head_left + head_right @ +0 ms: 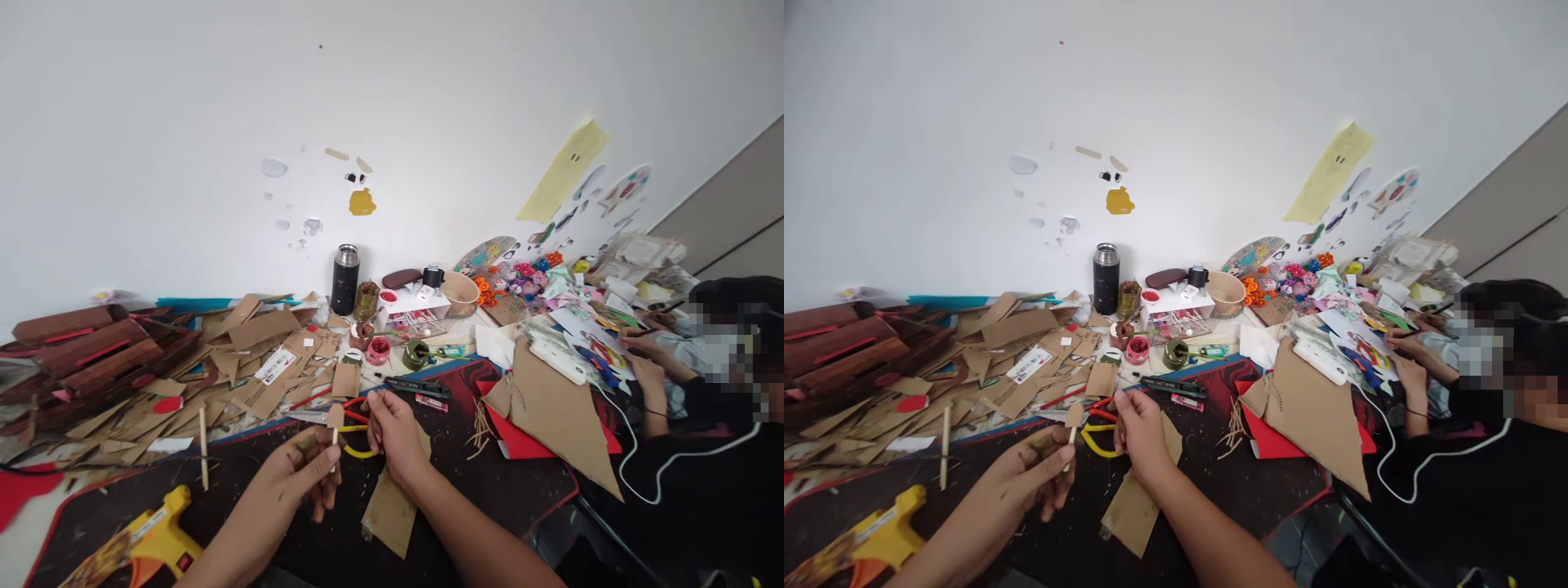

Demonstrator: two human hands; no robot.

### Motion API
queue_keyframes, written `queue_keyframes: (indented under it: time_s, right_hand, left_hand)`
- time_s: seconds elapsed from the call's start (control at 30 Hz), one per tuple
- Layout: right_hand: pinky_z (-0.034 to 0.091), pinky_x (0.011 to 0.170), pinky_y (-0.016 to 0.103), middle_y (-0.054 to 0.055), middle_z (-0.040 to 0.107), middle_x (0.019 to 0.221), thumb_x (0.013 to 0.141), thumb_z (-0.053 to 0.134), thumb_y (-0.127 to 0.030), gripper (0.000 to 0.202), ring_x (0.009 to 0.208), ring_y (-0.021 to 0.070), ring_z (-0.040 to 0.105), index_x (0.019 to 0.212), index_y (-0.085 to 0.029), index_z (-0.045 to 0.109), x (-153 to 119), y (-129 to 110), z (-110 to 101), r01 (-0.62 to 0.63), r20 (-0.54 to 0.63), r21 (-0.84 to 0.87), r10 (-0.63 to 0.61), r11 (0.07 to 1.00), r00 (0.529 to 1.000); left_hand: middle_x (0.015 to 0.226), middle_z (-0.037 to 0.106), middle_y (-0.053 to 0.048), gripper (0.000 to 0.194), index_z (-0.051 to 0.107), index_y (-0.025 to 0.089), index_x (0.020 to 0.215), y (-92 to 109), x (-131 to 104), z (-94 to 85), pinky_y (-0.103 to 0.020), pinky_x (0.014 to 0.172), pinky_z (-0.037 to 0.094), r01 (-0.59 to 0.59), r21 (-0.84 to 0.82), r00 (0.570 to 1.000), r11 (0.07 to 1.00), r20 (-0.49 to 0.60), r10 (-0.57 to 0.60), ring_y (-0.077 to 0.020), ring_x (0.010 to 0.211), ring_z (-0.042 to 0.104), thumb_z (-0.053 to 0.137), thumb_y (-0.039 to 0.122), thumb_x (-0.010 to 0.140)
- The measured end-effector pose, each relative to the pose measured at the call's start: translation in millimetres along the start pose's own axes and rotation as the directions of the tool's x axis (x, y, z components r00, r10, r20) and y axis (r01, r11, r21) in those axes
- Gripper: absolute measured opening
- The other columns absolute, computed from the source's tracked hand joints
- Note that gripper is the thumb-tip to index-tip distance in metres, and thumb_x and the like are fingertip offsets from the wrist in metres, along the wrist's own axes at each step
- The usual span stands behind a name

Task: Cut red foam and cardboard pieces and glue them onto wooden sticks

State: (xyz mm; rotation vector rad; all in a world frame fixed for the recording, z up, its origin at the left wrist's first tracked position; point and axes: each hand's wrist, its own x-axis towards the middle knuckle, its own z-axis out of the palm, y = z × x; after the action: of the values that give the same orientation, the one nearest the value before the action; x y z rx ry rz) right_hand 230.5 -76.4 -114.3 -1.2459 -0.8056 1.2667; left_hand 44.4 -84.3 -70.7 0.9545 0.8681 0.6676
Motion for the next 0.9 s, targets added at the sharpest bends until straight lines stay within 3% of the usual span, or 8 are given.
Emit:
queue_keyframes:
  time_s: [0.2,0.3,0.4,0.6,0.8,0.9]
  right_hand:
    - [0.026,0.041,0.026,-0.008,0.044,0.049,0.089,0.068,-0.077,0.054,0.039,0.0124,0.035,0.079,-0.025,0.058,-18.3,7.8,1.8,0.014,0.027,-0.177,-0.010,0.984,1.000]
    - [0.038,0.053,0.027,-0.002,0.056,0.064,0.091,0.070,-0.064,0.045,0.056,0.0156,0.049,0.076,-0.023,0.061,-24.7,13.5,0.5,0.090,0.030,-0.285,-0.084,0.954,0.996]
    - [0.042,0.059,0.028,0.000,0.061,0.067,0.091,0.068,-0.054,0.035,0.061,0.0175,0.054,0.080,-0.022,0.066,-27.4,17.7,-2.4,0.124,0.079,-0.365,-0.102,0.923,0.992]
    - [0.044,0.057,0.028,0.001,0.064,0.067,0.099,0.063,-0.055,0.037,0.059,0.0175,0.055,0.084,-0.022,0.068,-28.3,19.1,-4.8,0.153,0.099,-0.406,-0.123,0.901,0.988]
    - [0.035,0.048,0.027,-0.002,0.054,0.058,0.102,0.061,-0.056,0.039,0.051,0.0159,0.047,0.082,-0.023,0.066,-28.6,21.0,1.6,0.104,0.086,-0.440,-0.074,0.892,0.994]
    - [0.035,0.050,0.026,-0.002,0.055,0.062,0.101,0.063,-0.057,0.038,0.054,0.0156,0.048,0.083,-0.023,0.067,-26.1,23.1,3.0,0.102,0.072,-0.424,-0.078,0.900,0.994]
  left_hand:
    - [0.066,0.064,0.002,0.059,0.062,0.020,0.085,-22.2,-0.6,18.0,-0.021,0.047,0.046,0.012,0.004,0.997,1.000,0.082,-0.012,-0.0118,0.051,0.060,0.084,0.074,0.078]
    - [0.066,0.061,0.004,0.058,0.060,0.021,0.086,-30.2,0.0,21.6,-0.022,0.047,0.045,0.003,0.000,0.993,1.000,0.118,-0.003,-0.0109,0.050,0.056,0.083,0.074,0.079]
    - [0.069,0.062,0.003,0.055,0.060,0.021,0.088,-36.3,1.7,21.8,-0.023,0.049,0.047,-0.010,-0.005,0.995,1.000,0.104,0.010,-0.0111,0.051,0.057,0.083,0.071,0.081]
    - [0.071,0.063,0.002,0.049,0.060,0.022,0.085,-37.0,4.4,17.5,-0.024,0.050,0.047,-0.087,0.005,0.996,0.996,-0.027,0.087,-0.0132,0.054,0.059,0.084,0.065,0.083]
    - [0.066,0.062,0.002,0.056,0.064,0.022,0.082,-40.6,6.6,11.8,-0.026,0.049,0.047,-0.108,0.084,0.975,0.991,-0.184,0.122,-0.0151,0.052,0.059,0.078,0.077,0.082]
    - [0.067,0.064,0.001,0.056,0.064,0.022,0.080,-46.5,7.9,9.6,-0.027,0.052,0.050,-0.144,0.127,0.966,0.981,-0.199,0.168,-0.0154,0.055,0.062,0.074,0.077,0.086]
